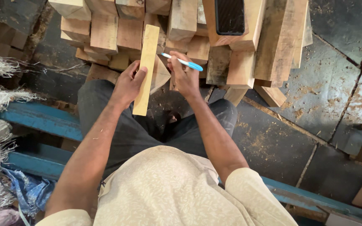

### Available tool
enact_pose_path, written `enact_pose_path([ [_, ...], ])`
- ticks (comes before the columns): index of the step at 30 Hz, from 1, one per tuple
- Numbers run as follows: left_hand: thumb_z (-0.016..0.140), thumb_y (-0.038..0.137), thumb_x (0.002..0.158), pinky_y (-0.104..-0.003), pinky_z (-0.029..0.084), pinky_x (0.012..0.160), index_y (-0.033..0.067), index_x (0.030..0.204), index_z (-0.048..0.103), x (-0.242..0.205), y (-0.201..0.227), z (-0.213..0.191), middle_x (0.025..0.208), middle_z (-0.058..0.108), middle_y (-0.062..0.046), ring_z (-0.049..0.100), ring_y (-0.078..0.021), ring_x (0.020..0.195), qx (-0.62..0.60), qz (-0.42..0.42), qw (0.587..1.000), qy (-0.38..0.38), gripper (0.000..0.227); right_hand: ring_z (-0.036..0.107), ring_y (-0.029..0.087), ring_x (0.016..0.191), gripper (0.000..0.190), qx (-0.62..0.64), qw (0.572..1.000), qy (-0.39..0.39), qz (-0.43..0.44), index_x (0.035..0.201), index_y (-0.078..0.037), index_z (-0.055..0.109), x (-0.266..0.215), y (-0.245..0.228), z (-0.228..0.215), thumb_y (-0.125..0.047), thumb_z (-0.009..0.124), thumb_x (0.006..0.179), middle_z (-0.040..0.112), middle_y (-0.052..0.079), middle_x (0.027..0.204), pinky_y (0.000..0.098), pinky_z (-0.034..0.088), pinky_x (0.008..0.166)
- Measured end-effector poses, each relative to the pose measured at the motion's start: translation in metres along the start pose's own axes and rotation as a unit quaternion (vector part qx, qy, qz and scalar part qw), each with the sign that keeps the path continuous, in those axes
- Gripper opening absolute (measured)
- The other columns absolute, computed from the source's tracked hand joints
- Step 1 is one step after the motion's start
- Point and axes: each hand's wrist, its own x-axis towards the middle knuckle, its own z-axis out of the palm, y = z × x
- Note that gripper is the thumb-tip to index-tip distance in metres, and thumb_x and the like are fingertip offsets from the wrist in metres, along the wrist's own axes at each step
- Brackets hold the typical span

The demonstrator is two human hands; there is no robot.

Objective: The person sits on the floor and repeatedly picks up rectangular wooden blocks from a pile. Using a blue marker, they draw lines on the surface of each block before placing it back onto the pile.

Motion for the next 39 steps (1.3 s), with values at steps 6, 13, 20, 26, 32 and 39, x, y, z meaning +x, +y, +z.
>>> enact_pose_path([
  [6, 0.056, 0.03, 0.104, -0.026, 0.052, 0.079, 0.0064, 0.135, 0.06, 0.003, -0.002, 0.0, 0.108, 0.071, -0.004, 0.062, -0.0076, 0.09, 0.027, 0.01, 0.999, 0.015, 0.039, 0.067, 0.01, 0.085, 0.03, -0.028, 0.999, -0.002, -0.021, 0.12, 0.004, 0.069, 0.002, -0.003, 0.017, -0.02, 0.064, 0.103, 0.074, 0.006, 0.095, 0.0264, 0.057, 0.077],
  [13, 0.057, 0.03, 0.105, -0.027, 0.053, 0.081, 0.005, 0.133, 0.061, 0.001, -0.005, -0.002, 0.109, 0.072, -0.006, 0.063, -0.0088, 0.092, 0.052, 0.052, 0.997, 0.031, 0.038, 0.067, 0.011, 0.084, 0.025, -0.152, 0.985, 0.0, -0.08, 0.116, 0.0, 0.072, -0.004, -0.025, 0.021, -0.019, 0.064, 0.103, 0.075, 0.007, 0.093, 0.028, 0.055, 0.074],
  [20, 0.057, 0.032, 0.103, -0.028, 0.054, 0.08, 0.0053, 0.132, 0.063, 0.002, -0.005, -0.005, 0.103, 0.072, -0.006, 0.064, -0.0104, 0.088, 0.064, 0.033, 0.997, 0.029, 0.04, 0.066, 0.016, 0.066, 0.018, -0.298, 0.941, -0.11, -0.116, 0.11, -0.002, 0.074, -0.078, -0.035, 0.016, -0.015, 0.065, 0.1, 0.07, 0.011, 0.075, 0.0315, 0.051, 0.062],
  [26, 0.057, 0.032, 0.101, -0.03, 0.054, 0.079, 0.0064, 0.133, 0.062, 0.0, -0.003, -0.003, 0.103, 0.072, -0.007, 0.064, -0.0113, 0.087, 0.068, 0.019, 0.997, 0.032, 0.042, 0.069, 0.014, 0.07, 0.017, -0.126, 0.985, -0.116, -0.022, 0.104, 0.002, 0.073, -0.077, -0.03, 0.013, -0.013, 0.066, 0.101, 0.074, 0.006, 0.079, 0.0279, 0.055, 0.062],
  [32, 0.057, 0.032, 0.102, -0.029, 0.053, 0.082, 0.0053, 0.133, 0.061, 0.004, -0.008, -0.002, 0.107, 0.072, -0.007, 0.065, -0.0108, 0.091, 0.061, 0.04, 0.997, 0.027, 0.041, 0.062, 0.014, 0.055, 0.028, -0.188, 0.975, -0.031, 0.114, 0.097, 0.0, 0.073, 0.02, -0.042, 0.027, -0.024, 0.058, 0.102, 0.07, 0.006, 0.069, 0.0295, 0.05, 0.046],
  [39, 0.058, 0.03, 0.103, -0.029, 0.053, 0.084, 0.0029, 0.133, 0.061, 0.004, -0.012, -0.005, 0.109, 0.072, -0.009, 0.064, -0.0104, 0.094, 0.041, 0.058, 0.997, 0.027, 0.041, 0.061, 0.015, 0.064, 0.009, -0.232, 0.961, -0.03, -0.146, 0.1, -0.003, 0.071, -0.029, -0.043, 0.031, -0.009, 0.065, 0.098, 0.066, 0.008, 0.074, 0.0314, 0.05, 0.058],
])
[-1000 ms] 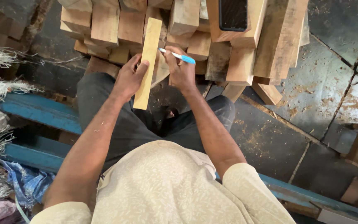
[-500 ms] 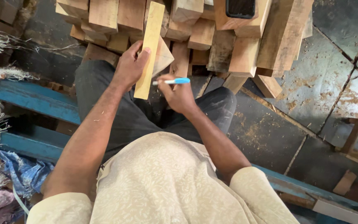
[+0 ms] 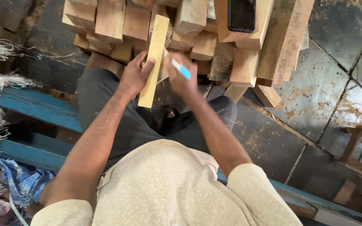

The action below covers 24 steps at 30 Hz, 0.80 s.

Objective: The person sits on the floor and repeatedly picks up rectangular wooden blocks from a pile. Using a blue marker, they draw lines on the surface of each block before placing it back onto the pile.

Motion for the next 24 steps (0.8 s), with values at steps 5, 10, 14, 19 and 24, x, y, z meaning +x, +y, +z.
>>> enact_pose_path([
  [5, 0.057, 0.028, 0.103, -0.027, 0.051, 0.076, 0.0031, 0.131, 0.063, 0.002, -0.006, -0.005, 0.1, 0.07, -0.003, 0.061, -0.0084, 0.086, -0.044, -0.024, 0.999, 0.007, 0.038, 0.068, 0.027, 0.069, 0.007, 0.088, 0.969, -0.23, 0.014, 0.093, -0.003, 0.067, -0.095, -0.037, -0.014, -0.004, 0.06, 0.094, 0.068, 0.011, 0.081, 0.0365, 0.056, 0.066],
  [10, 0.052, 0.026, 0.107, -0.026, 0.046, 0.068, 0.003, 0.125, 0.066, -0.011, -0.003, -0.049, 0.093, 0.06, 0.001, 0.052, -0.0069, 0.079, -0.122, -0.011, 0.989, 0.081, 0.032, 0.072, 0.036, 0.085, 0.02, -0.275, 0.872, -0.395, -0.089, 0.101, -0.006, 0.072, -0.097, 0.003, 0.055, -0.02, 0.066, 0.088, 0.072, 0.017, 0.089, 0.0478, 0.055, 0.071],
  [14, 0.049, 0.025, 0.108, -0.026, 0.048, 0.074, 0.0023, 0.125, 0.064, -0.051, 0.01, -0.099, 0.099, 0.061, -0.001, 0.054, -0.0073, 0.086, -0.101, -0.006, 0.985, 0.14, 0.032, 0.069, 0.035, 0.091, 0.028, -0.542, 0.681, -0.45, -0.202, 0.106, -0.007, 0.071, -0.062, 0.062, 0.16, -0.024, 0.071, 0.084, 0.07, 0.016, 0.095, 0.0507, 0.052, 0.076],
  [19, 0.047, 0.023, 0.107, -0.024, 0.049, 0.086, -0.0004, 0.131, 0.059, -0.095, 0.009, -0.129, 0.11, 0.065, 0.0, 0.058, -0.0066, 0.097, -0.102, -0.001, 0.978, 0.184, 0.036, 0.065, 0.034, 0.098, 0.041, -0.726, 0.432, -0.479, -0.237, 0.113, -0.007, 0.07, -0.015, 0.143, 0.222, -0.028, 0.078, 0.078, 0.068, 0.015, 0.102, 0.0543, 0.048, 0.082],
  [24, 0.049, 0.026, 0.108, -0.025, 0.046, 0.073, 0.0005, 0.133, 0.062, -0.099, -0.013, -0.139, 0.1, 0.062, 0.0, 0.053, -0.0065, 0.084, -0.206, -0.056, 0.956, 0.203, 0.038, 0.062, 0.034, 0.104, 0.048, -0.722, 0.495, -0.447, -0.186, 0.12, -0.005, 0.068, -0.023, 0.162, 0.213, -0.029, 0.075, 0.079, 0.066, 0.016, 0.109, 0.058, 0.045, 0.087],
])
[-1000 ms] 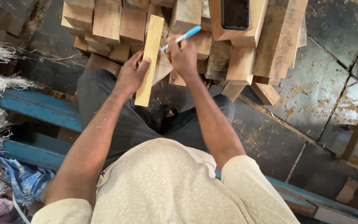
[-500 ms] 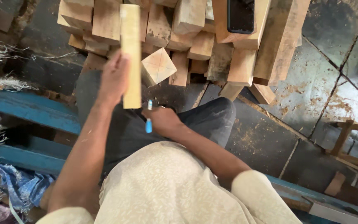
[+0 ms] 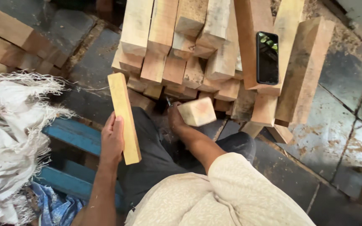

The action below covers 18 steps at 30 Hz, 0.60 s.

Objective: The person sits on the floor and repeatedly picks up rectangular wooden blocks from a pile. Using a blue marker, they draw lines on the surface of each block before placing it back onto the pile.

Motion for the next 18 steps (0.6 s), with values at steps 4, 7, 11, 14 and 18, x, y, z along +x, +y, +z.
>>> enact_pose_path([
  [4, 0.047, 0.028, 0.11, -0.023, 0.05, 0.077, 0.0011, 0.134, 0.06, 0.007, -0.004, 0.0, 0.104, 0.063, 0.002, 0.057, -0.004, 0.089, -0.008, 0.031, 0.999, -0.009, 0.038, 0.063, 0.038, 0.103, 0.045, 0.228, 0.965, 0.071, 0.11, 0.13, 0.005, 0.059, -0.059, 0.011, -0.002, -0.021, 0.052, 0.093, 0.065, 0.022, 0.113, 0.0619, 0.044, 0.085],
  [7, 0.047, 0.029, 0.111, -0.025, 0.05, 0.07, 0.0006, 0.129, 0.062, 0.013, 0.0, 0.012, 0.098, 0.062, -0.001, 0.057, -0.007, 0.081, -0.019, 0.026, 0.999, -0.015, 0.037, 0.061, 0.043, 0.102, 0.06, 0.353, 0.916, 0.125, 0.143, 0.137, 0.008, 0.048, -0.114, 0.035, -0.024, -0.02, 0.062, 0.085, 0.061, 0.026, 0.118, 0.0634, 0.043, 0.085],
  [11, 0.047, 0.03, 0.11, -0.027, 0.052, 0.066, 0.0034, 0.132, 0.059, 0.009, 0.014, 0.032, 0.096, 0.063, -0.001, 0.06, -0.0091, 0.078, -0.045, 0.026, 0.998, -0.024, 0.036, 0.057, 0.046, 0.112, 0.085, 0.45, 0.858, 0.17, 0.179, 0.14, 0.002, 0.039, -0.181, 0.075, -0.066, -0.021, 0.076, 0.067, 0.056, 0.026, 0.123, 0.0583, 0.041, 0.096],
  [14, 0.047, 0.03, 0.111, -0.026, 0.054, 0.072, 0.0049, 0.139, 0.057, 0.006, 0.021, 0.045, 0.103, 0.064, 0.0, 0.062, -0.0079, 0.084, -0.071, 0.058, 0.995, -0.045, 0.039, 0.056, 0.045, 0.116, 0.089, 0.545, 0.775, 0.236, 0.218, 0.145, -0.003, 0.037, -0.216, 0.098, -0.078, -0.019, 0.08, 0.068, 0.055, 0.024, 0.128, 0.0567, 0.039, 0.101],
  [18, 0.049, 0.031, 0.112, -0.026, 0.053, 0.079, 0.0037, 0.141, 0.056, 0.007, 0.024, 0.053, 0.111, 0.064, 0.0, 0.061, -0.0074, 0.093, -0.085, 0.088, 0.99, -0.064, 0.041, 0.051, 0.049, 0.117, 0.104, 0.61, 0.669, 0.367, 0.214, 0.142, 0.0, 0.035, -0.235, 0.101, -0.058, -0.024, 0.093, 0.059, 0.052, 0.028, 0.128, 0.0585, 0.039, 0.094],
])
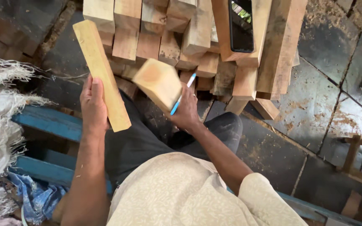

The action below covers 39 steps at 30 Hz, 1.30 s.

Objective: The person sits on the floor and repeatedly picks up rectangular wooden blocks from a pile. Using a blue marker, they draw lines on the surface of each block before placing it back onto the pile.

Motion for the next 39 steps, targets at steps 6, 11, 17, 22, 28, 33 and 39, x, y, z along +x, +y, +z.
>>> enact_pose_path([
  [6, 0.051, 0.03, 0.111, -0.026, 0.051, 0.078, 0.004, 0.137, 0.06, -0.003, -0.042, 0.02, 0.108, 0.064, 0.0, 0.058, -0.0079, 0.092, 0.052, -0.047, 0.997, -0.034, 0.038, 0.065, 0.037, 0.12, 0.109, 0.314, 0.942, 0.101, 0.066, 0.148, -0.002, 0.032, -0.002, 0.06, 0.098, -0.027, 0.097, 0.064, 0.063, 0.018, 0.13, 0.0467, 0.054, 0.102],
  [11, 0.054, 0.028, 0.11, -0.025, 0.05, 0.086, 0.0028, 0.136, 0.062, -0.002, -0.083, 0.033, 0.114, 0.065, 0.0, 0.057, -0.0063, 0.099, 0.084, -0.051, 0.994, -0.05, 0.037, 0.061, 0.037, 0.12, 0.098, 0.235, 0.959, 0.149, 0.058, 0.14, 0.0, 0.038, 0.016, 0.075, 0.163, -0.027, 0.097, 0.067, 0.059, 0.02, 0.13, 0.0459, 0.051, 0.102],
  [17, 0.051, 0.028, 0.11, -0.024, 0.049, 0.084, 0.0042, 0.136, 0.061, 0.004, -0.084, 0.049, 0.112, 0.063, 0.002, 0.055, -0.005, 0.097, 0.084, -0.084, 0.989, -0.092, 0.037, 0.056, 0.042, 0.123, 0.087, 0.111, 0.987, 0.077, 0.088, 0.138, -0.005, 0.045, 0.015, 0.063, 0.163, -0.031, 0.095, 0.071, 0.055, 0.022, 0.133, 0.0476, 0.049, 0.103],
  [22, 0.053, 0.026, 0.106, -0.023, 0.049, 0.077, 0.0068, 0.131, 0.062, 0.015, -0.07, 0.064, 0.101, 0.064, 0.003, 0.055, -0.0029, 0.088, 0.144, -0.126, 0.973, -0.132, 0.033, 0.055, 0.047, 0.119, 0.099, 0.131, 0.98, 0.045, 0.144, 0.138, 0.004, 0.039, 0.011, 0.051, 0.147, -0.031, 0.093, 0.064, 0.052, 0.028, 0.13, 0.0515, 0.049, 0.096],
  [28, 0.055, 0.027, 0.106, -0.025, 0.049, 0.075, 0.0071, 0.13, 0.063, 0.022, -0.074, 0.073, 0.097, 0.064, 0.001, 0.054, -0.0051, 0.084, 0.215, -0.114, 0.959, -0.146, 0.032, 0.061, 0.046, 0.111, 0.094, 0.125, 0.97, -0.021, 0.209, 0.133, 0.006, 0.036, 0.012, 0.067, 0.146, -0.029, 0.093, 0.067, 0.057, 0.027, 0.12, 0.0507, 0.052, 0.091],
  [33, 0.054, 0.028, 0.105, -0.026, 0.05, 0.077, 0.0083, 0.132, 0.061, 0.021, -0.071, 0.071, 0.098, 0.066, -0.001, 0.057, -0.007, 0.085, 0.245, -0.119, 0.952, -0.142, 0.034, 0.065, 0.039, 0.104, 0.067, 0.198, 0.977, 0.071, 0.032, 0.131, 0.0, 0.047, -0.002, 0.087, 0.124, -0.009, 0.084, 0.075, 0.061, 0.02, 0.116, 0.0431, 0.055, 0.085],
  [39, 0.053, 0.026, 0.106, -0.026, 0.05, 0.082, 0.0075, 0.135, 0.06, 0.021, -0.076, 0.07, 0.104, 0.067, -0.001, 0.058, -0.0073, 0.091, 0.23, -0.093, 0.955, -0.16, 0.035, 0.067, 0.01, 0.086, 0.027, 0.4, 0.892, 0.059, 0.201, 0.131, -0.003, 0.06, 0.027, 0.08, 0.038, -0.015, 0.054, 0.107, 0.068, 0.003, 0.099, 0.025, 0.058, 0.075],
])
